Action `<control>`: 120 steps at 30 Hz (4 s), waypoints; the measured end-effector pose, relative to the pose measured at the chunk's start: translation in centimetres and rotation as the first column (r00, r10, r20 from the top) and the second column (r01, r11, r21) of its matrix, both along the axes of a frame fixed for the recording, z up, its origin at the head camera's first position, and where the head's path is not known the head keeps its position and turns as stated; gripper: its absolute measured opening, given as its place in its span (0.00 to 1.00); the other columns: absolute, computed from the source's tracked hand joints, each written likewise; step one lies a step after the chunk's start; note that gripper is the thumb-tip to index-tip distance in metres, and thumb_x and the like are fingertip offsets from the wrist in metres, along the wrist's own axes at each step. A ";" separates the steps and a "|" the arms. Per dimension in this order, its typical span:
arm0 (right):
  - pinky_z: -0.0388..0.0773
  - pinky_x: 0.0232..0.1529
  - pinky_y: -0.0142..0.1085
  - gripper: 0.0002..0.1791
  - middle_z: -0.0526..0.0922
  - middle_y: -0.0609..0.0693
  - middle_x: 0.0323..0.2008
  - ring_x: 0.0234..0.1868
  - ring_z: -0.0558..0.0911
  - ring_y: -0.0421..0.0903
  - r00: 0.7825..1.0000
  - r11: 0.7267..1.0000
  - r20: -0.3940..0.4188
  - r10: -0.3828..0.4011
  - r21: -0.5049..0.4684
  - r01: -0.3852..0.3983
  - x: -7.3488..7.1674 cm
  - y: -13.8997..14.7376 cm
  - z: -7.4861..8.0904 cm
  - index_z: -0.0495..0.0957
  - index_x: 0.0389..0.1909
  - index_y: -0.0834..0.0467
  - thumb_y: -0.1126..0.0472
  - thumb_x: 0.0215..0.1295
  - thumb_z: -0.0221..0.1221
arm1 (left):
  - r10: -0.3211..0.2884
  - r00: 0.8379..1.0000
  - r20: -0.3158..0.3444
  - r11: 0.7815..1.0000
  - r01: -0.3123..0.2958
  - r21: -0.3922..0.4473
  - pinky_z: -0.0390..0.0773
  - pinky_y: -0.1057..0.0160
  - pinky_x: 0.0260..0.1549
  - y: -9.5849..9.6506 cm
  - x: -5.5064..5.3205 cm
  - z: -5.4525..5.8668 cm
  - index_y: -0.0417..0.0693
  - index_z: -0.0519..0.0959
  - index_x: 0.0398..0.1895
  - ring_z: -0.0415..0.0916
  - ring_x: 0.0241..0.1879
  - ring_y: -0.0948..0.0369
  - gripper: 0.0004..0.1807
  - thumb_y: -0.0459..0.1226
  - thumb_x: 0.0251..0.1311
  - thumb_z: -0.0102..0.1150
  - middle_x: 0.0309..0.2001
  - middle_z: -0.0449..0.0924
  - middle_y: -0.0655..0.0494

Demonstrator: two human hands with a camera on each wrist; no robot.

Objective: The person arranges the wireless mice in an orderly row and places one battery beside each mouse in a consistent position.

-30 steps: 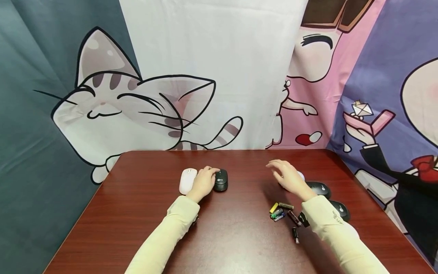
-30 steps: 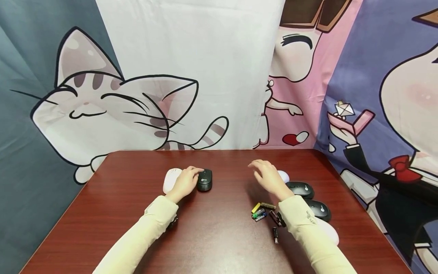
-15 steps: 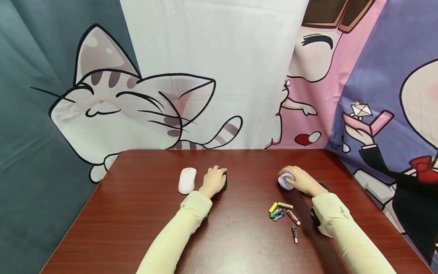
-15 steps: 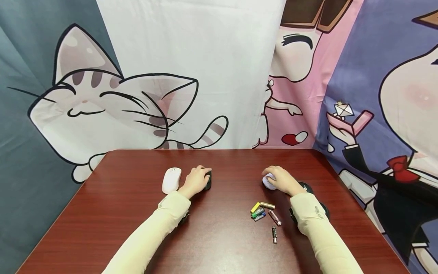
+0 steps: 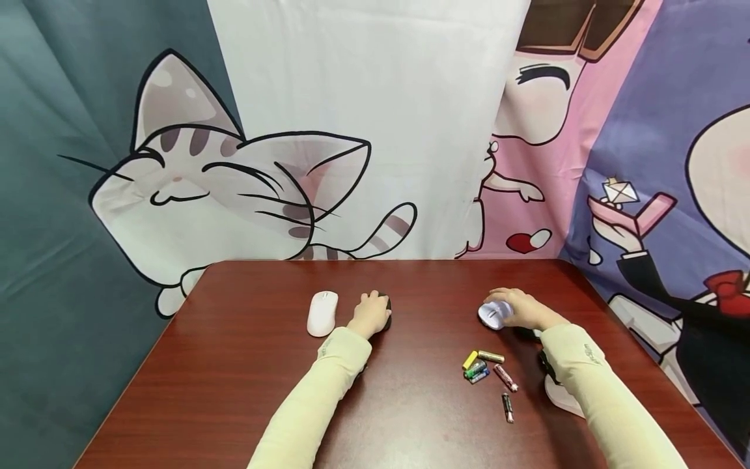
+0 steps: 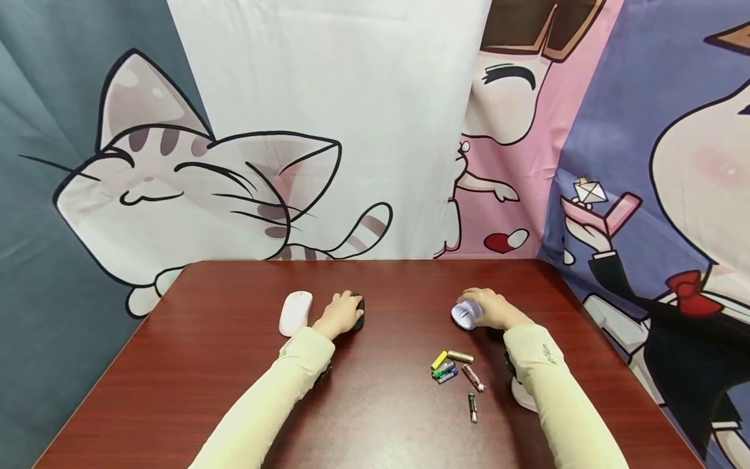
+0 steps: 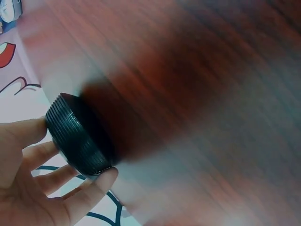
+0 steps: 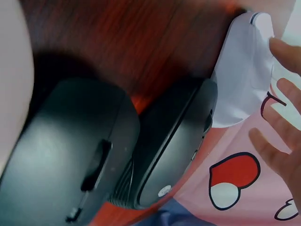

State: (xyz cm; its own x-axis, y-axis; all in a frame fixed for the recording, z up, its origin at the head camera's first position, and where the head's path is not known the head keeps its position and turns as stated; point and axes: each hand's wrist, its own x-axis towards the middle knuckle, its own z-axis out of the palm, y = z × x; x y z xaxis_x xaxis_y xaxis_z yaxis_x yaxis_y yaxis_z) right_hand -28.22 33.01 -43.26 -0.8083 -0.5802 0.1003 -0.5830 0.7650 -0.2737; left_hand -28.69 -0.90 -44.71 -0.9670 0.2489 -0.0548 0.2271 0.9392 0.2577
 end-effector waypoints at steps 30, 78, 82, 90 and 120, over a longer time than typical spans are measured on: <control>0.71 0.39 0.62 0.36 0.75 0.64 0.52 0.54 0.71 0.68 0.993 0.975 0.080 -0.082 0.211 0.063 -0.8 -0.5 -0.9 0.75 0.53 0.60 0.80 0.34 0.63 | 0.003 1.000 0.015 1.000 -0.003 -0.008 0.77 0.48 0.41 0.6 0.0 0.1 0.45 0.75 0.56 0.68 0.54 0.44 0.18 0.40 0.65 0.52 0.56 0.71 0.42; 0.76 0.40 0.55 0.35 0.77 0.67 0.43 0.39 0.78 0.60 0.950 0.953 -0.084 -0.301 -0.018 0.301 -2.0 -7.6 0.6 0.66 0.63 0.56 0.55 0.52 0.64 | 0.051 0.997 0.064 0.997 -0.054 0.053 0.76 0.47 0.44 0.6 0.0 0.5 0.46 0.75 0.58 0.66 0.56 0.44 0.19 0.39 0.64 0.54 0.57 0.70 0.43; 0.77 0.36 0.54 0.35 0.75 0.67 0.44 0.41 0.76 0.61 0.939 0.941 -0.082 -0.334 0.034 0.338 -1.9 -8.9 0.4 0.66 0.64 0.52 0.52 0.52 0.63 | 0.044 0.998 0.038 0.998 -0.046 0.051 0.77 0.47 0.43 0.6 0.1 0.4 0.46 0.76 0.55 0.68 0.54 0.44 0.17 0.39 0.64 0.54 0.55 0.72 0.42; 0.77 0.34 0.51 0.36 0.76 0.68 0.45 0.38 0.79 0.60 0.913 0.912 -0.036 -0.407 0.047 0.408 -2.0 -11.5 0.3 0.67 0.64 0.54 0.50 0.51 0.57 | 0.030 0.999 0.030 0.999 -0.032 0.041 0.77 0.47 0.40 0.6 0.1 0.2 0.45 0.78 0.50 0.69 0.52 0.45 0.14 0.38 0.63 0.55 0.51 0.74 0.43; 0.76 0.36 0.49 0.31 0.81 0.66 0.43 0.40 0.81 0.61 0.803 0.803 0.091 -0.589 0.178 0.568 -2.8 -16.7 -1.4 0.70 0.56 0.56 0.48 0.52 0.62 | -0.004 1.000 0.006 1.000 0.004 0.014 0.78 0.49 0.40 0.4 0.0 -0.1 0.45 0.79 0.47 0.71 0.50 0.44 0.13 0.40 0.63 0.56 0.51 0.75 0.43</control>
